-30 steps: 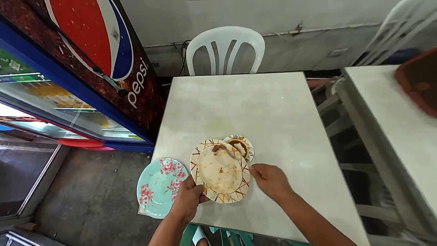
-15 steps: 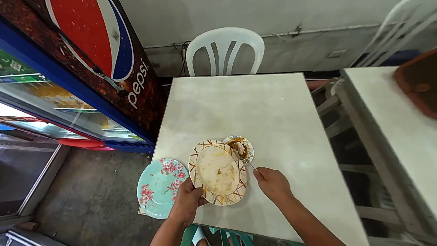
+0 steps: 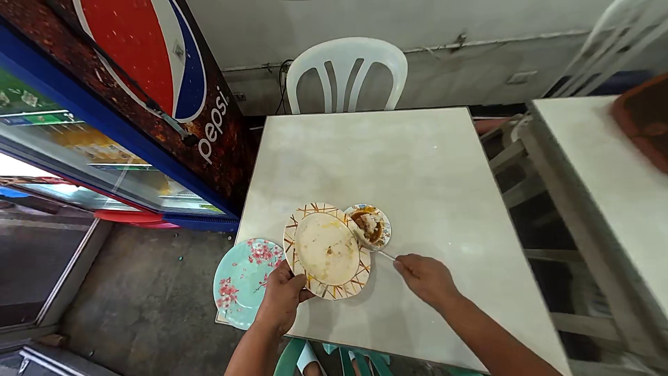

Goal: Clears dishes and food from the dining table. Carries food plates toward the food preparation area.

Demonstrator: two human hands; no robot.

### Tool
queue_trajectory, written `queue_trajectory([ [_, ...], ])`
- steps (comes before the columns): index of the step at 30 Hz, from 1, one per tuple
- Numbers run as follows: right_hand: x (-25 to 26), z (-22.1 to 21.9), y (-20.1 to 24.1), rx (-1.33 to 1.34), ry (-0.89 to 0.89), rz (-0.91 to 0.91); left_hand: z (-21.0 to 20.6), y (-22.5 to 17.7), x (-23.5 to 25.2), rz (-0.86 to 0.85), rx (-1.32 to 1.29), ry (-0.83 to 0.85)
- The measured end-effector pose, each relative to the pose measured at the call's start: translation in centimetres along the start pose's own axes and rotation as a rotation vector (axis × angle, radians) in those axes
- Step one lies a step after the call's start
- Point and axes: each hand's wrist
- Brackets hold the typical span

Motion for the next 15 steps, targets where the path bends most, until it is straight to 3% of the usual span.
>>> queue_trajectory([
  [3,-0.2,0.0,1.7,0.085,-0.072,0.040,0.1,0.1,-0.1,-0.003,-0.007,-0.004],
  [6,-2.6,-1.4,5.6,0.184,-0.053,0.269,-0.4,0.3,0.1,0.000,-0.015,0.006],
  [8,-3.4,-3.1,6.7,0.160,-0.139,0.414,-0.6,0.2,0.2,-0.010,-0.013,0.015],
  [10,-3.0,-3.5,6.0,0.152,-0.147,0.362,-0.4,0.0,0.1,-0.020,-0.009,0.022],
  [15,0.4,-1.1,2.1,0.094,-0.022,-0.007,0.7,-0.4,-0.4,-0.018,0.029,0.043],
])
Point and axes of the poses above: each hand's wrist, its own x-axis towards the middle knuckle, its own z-axis out of the back of the hand, y = z × x, and after that the axes turned 1 degree about z, right-handed
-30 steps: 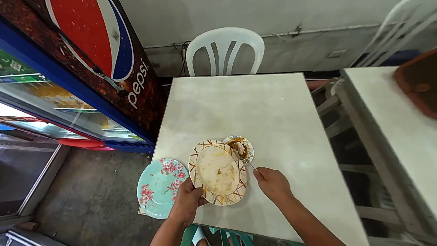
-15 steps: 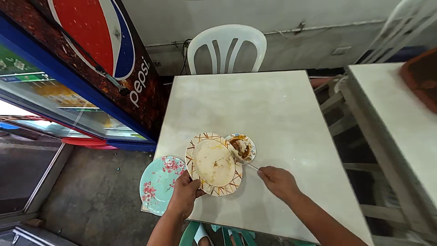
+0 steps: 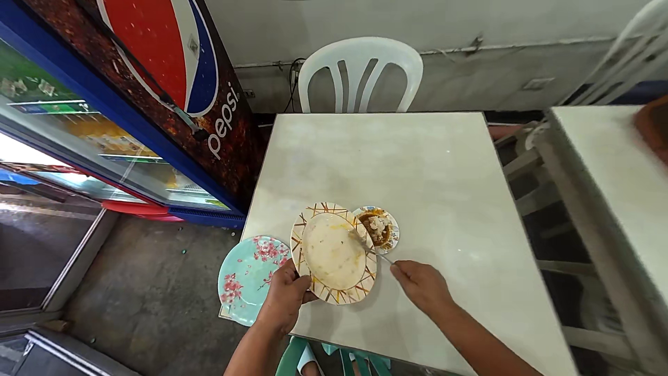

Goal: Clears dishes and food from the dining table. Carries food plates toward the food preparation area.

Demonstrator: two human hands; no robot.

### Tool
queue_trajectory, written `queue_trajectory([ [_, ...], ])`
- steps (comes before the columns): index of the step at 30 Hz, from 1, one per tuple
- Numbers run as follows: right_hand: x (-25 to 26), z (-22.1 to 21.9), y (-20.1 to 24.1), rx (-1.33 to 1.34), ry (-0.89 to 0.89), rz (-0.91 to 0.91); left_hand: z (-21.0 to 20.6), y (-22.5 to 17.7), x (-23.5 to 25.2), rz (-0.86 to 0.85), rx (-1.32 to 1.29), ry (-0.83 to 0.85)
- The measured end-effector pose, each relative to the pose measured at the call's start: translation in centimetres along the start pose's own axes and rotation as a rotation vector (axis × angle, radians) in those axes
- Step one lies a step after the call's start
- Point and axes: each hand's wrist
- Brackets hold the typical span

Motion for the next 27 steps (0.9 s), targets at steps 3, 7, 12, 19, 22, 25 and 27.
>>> queue_trajectory([
  [3,0.6,0.9,-1.2,-0.016,0.006,-0.143,0.2,0.2,-0.2,0.005,0.018,-0.022],
  [7,0.1,0.3,-2.3,0.099,-0.188,-0.123,0.4,0.2,-0.1,-0.009,-0.062,-0.053],
  [12,0.2,-0.3,-2.2,0.018,-0.251,-0.180,1.6,0.1,-0.2,0.006,-0.246,-0.140],
  [19,4.1,-1.7,-2.9,0.133,-0.327,-0.392,9.3,2.1,-3.5,-0.076,-0.295,-0.352],
  [22,5.3,-2.2,-2.5,0.281,-0.352,-0.481,13.8,3.9,-5.5,-0.097,-0.296,-0.478],
  [25,5.9,-2.5,-1.4,0.388,-0.378,-0.504,17.2,6.0,-6.7,-0.048,-0.280,-0.587],
  [27,6.3,-2.6,-0.5,0.400,-0.385,-0.506,18.4,7.3,-6.7,0.065,-0.171,-0.647],
])
Point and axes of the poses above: each hand's wrist, its own x-axis towards the middle knuckle, its own z-axis out of the back of the hand, y = z × x, and after that the axes turned 1 degree about z, right-handed
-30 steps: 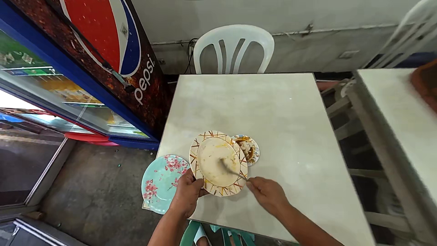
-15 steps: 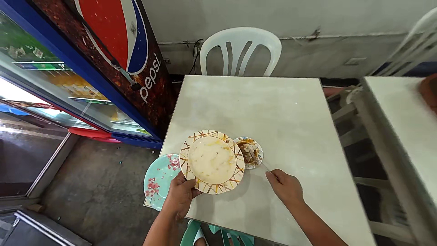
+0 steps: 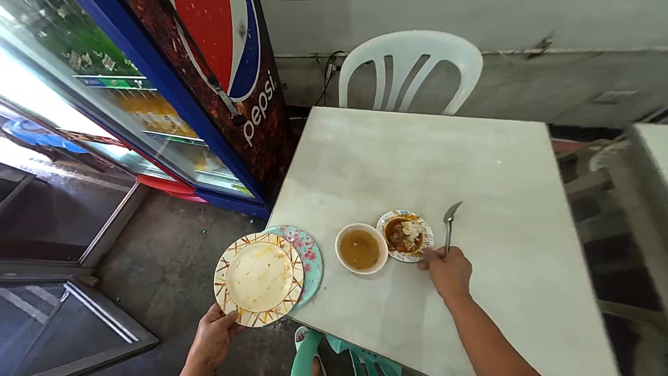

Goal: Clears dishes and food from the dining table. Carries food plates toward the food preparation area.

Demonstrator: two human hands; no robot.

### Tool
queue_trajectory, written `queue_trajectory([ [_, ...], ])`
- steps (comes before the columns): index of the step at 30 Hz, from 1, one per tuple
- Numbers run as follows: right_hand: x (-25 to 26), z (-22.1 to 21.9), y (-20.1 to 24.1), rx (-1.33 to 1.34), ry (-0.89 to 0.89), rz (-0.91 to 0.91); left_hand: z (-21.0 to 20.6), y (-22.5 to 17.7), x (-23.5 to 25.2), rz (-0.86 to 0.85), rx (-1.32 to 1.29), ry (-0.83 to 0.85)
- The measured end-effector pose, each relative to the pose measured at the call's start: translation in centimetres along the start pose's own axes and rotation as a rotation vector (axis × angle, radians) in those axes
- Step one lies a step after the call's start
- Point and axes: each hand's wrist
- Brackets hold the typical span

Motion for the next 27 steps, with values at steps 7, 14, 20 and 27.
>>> queue_trajectory([
  [7,1.6,-1.3,-0.5,0.059,-0.053,-0.069,-4.6,0.3,0.5,-0.176,1.004,-0.070],
  [14,2.3,-0.8,-1.2,0.284,-0.046,-0.139,-18.9,-1.3,-0.4,-0.371,0.925,0.423],
  [20,2.5,0.2,-1.1,0.398,-0.027,-0.194,-24.8,-0.4,0.9,-0.256,0.901,0.380],
  [27,2.7,0.9,-1.1,0.328,-0.006,-0.077,-23.4,-1.0,0.7,-0.248,0.882,0.320],
])
Point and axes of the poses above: each hand's wrist, its own x-axis towards the middle knuckle, its own z-axis out of the back of the hand, y = z × x, and after that the axes turned 1 degree about z, right-handed
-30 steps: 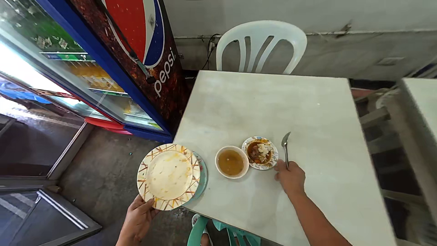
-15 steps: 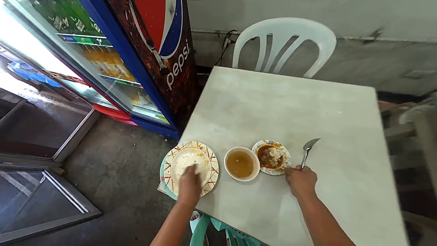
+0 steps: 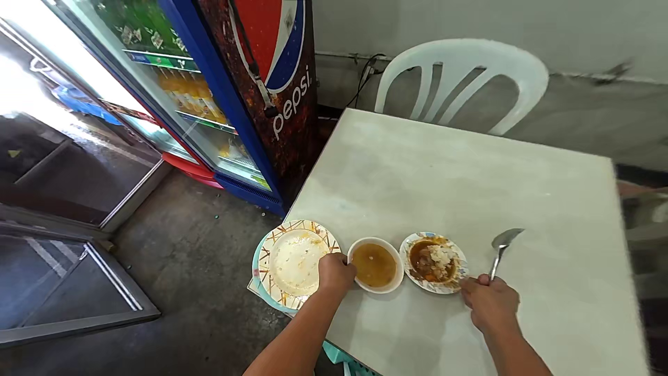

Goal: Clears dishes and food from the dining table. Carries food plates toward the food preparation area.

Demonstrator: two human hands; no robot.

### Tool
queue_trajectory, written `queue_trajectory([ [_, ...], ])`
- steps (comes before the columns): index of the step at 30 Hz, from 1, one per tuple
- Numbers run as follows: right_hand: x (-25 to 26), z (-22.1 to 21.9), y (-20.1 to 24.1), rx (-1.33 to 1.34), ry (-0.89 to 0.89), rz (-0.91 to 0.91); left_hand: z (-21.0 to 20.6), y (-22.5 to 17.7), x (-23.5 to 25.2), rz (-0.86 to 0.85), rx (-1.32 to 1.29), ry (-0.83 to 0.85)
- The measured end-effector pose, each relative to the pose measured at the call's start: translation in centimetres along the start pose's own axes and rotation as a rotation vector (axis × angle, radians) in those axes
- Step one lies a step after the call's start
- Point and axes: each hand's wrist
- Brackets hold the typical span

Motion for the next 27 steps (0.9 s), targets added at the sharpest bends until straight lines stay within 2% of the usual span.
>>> queue_trajectory([
  [7,-3.7,-4.1,3.5,-0.047,0.159,0.110,5.3,3.3,-2.9,0.012,-0.246,-0.068],
  [15,-8.1,-12.8,3.4,-0.187,0.363,0.175,11.1,11.0,-4.6,0.177,-0.353,-0.312],
  [19,-9.7,-15.4,3.2,-0.223,0.394,0.207,12.1,13.0,-5.0,0.229,-0.464,-0.358],
  [23,-10.4,-16.6,3.6,-0.303,0.446,0.267,12.1,14.4,-5.3,0.185,-0.590,-0.338],
  [27,-10.7,-17.1,3.7,-0.533,0.516,0.370,11.2,16.8,-4.8,0.182,-0.442,-0.507],
])
Point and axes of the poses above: each hand's wrist, its own x-axis towards the middle knuckle, its own z-axis out of the back of the hand, y = z × x, and after that the axes turned 1 degree about z, right-handed
